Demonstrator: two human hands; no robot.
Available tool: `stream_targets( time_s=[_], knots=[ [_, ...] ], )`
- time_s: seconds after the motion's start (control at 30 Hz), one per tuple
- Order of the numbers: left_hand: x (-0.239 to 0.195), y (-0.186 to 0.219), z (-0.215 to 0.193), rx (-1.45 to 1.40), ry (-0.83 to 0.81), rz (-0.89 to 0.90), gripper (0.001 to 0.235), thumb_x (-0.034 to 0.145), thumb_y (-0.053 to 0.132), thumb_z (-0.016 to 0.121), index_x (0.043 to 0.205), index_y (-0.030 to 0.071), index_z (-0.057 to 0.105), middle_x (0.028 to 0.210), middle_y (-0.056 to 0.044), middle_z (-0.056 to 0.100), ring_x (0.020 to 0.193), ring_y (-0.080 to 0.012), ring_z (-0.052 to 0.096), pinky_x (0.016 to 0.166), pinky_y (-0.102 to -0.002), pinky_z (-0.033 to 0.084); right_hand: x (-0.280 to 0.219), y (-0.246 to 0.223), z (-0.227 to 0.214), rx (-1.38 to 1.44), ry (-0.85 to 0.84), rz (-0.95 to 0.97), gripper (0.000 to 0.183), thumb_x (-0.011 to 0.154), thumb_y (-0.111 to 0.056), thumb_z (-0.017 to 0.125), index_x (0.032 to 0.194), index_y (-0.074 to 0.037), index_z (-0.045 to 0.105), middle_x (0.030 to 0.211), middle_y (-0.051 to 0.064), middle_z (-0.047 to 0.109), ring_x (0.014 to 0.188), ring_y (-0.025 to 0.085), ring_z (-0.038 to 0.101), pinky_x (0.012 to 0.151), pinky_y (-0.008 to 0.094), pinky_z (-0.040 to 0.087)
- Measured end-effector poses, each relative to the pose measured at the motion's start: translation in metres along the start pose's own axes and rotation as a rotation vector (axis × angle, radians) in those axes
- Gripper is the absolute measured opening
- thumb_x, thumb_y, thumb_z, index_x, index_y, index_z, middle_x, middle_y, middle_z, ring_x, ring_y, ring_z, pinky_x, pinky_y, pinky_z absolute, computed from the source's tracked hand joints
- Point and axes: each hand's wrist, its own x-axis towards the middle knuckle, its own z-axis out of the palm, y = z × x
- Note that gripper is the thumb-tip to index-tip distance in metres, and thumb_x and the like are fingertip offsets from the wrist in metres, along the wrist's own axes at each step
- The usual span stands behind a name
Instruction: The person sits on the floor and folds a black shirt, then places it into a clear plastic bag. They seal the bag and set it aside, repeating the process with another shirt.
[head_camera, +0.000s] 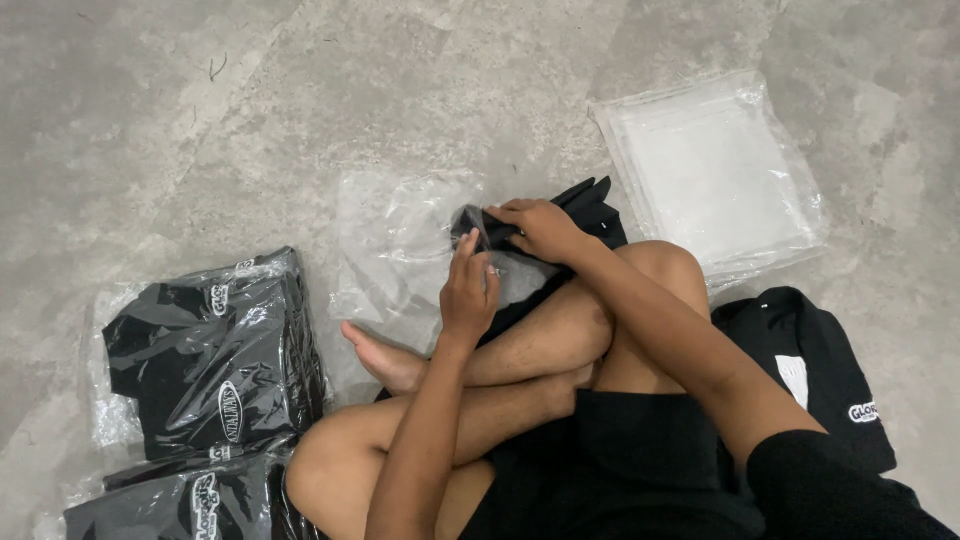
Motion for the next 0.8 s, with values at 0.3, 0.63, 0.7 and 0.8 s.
stream_targets(
  time_s=[0.3,0.63,0.7,0.8],
  knots=[
    [-0.004,-0.009,0.016,0.059,-0.018,0.164,0.006,0.090,0.017,0.040,0.093,0.014,0.044,0.142,-0.006,0.040,0.131,-0.0296,0.035,0.101,-0.052,0.028,0.010,-0.012,0.008,0.052,0.075,-0.076,0.037,0.080,-0.002,0.058,0.117,0.000,0.058,0.109,0.019,0.062,0.103,0.036,0.058,0.085,0.045,0.045],
    [-0.006,0.001,0.018,-0.005,-0.070,0.187,0.006,0.092,0.018,0.037,0.091,0.015,0.043,0.143,-0.003,0.039,0.134,-0.0243,0.032,0.108,-0.051,0.016,0.020,0.023,0.050,0.090,0.331,-0.051,0.043,0.084,-0.010,0.052,0.126,-0.009,0.053,0.114,0.012,0.062,0.103,0.032,0.059,0.085,0.041,0.048],
    [-0.006,0.004,0.013,-0.098,-0.092,0.128,0.007,0.092,0.017,0.036,0.091,0.014,0.042,0.142,-0.004,0.041,0.134,-0.0247,0.031,0.108,-0.053,0.015,0.028,0.044,0.077,0.053,0.283,-0.123,0.031,0.082,-0.020,0.056,0.111,-0.010,0.062,0.109,0.008,0.065,0.103,0.026,0.059,0.089,0.037,0.046],
    [-0.002,0.002,0.013,-0.114,-0.023,0.187,0.007,0.091,0.019,0.037,0.091,0.015,0.042,0.141,-0.003,0.042,0.133,-0.0217,0.034,0.111,-0.045,0.010,0.024,0.048,0.078,-0.027,0.246,-0.267,0.049,0.084,-0.019,0.052,0.132,-0.010,0.048,0.115,0.016,0.060,0.111,0.034,0.053,0.095,0.043,0.039]
  ],
)
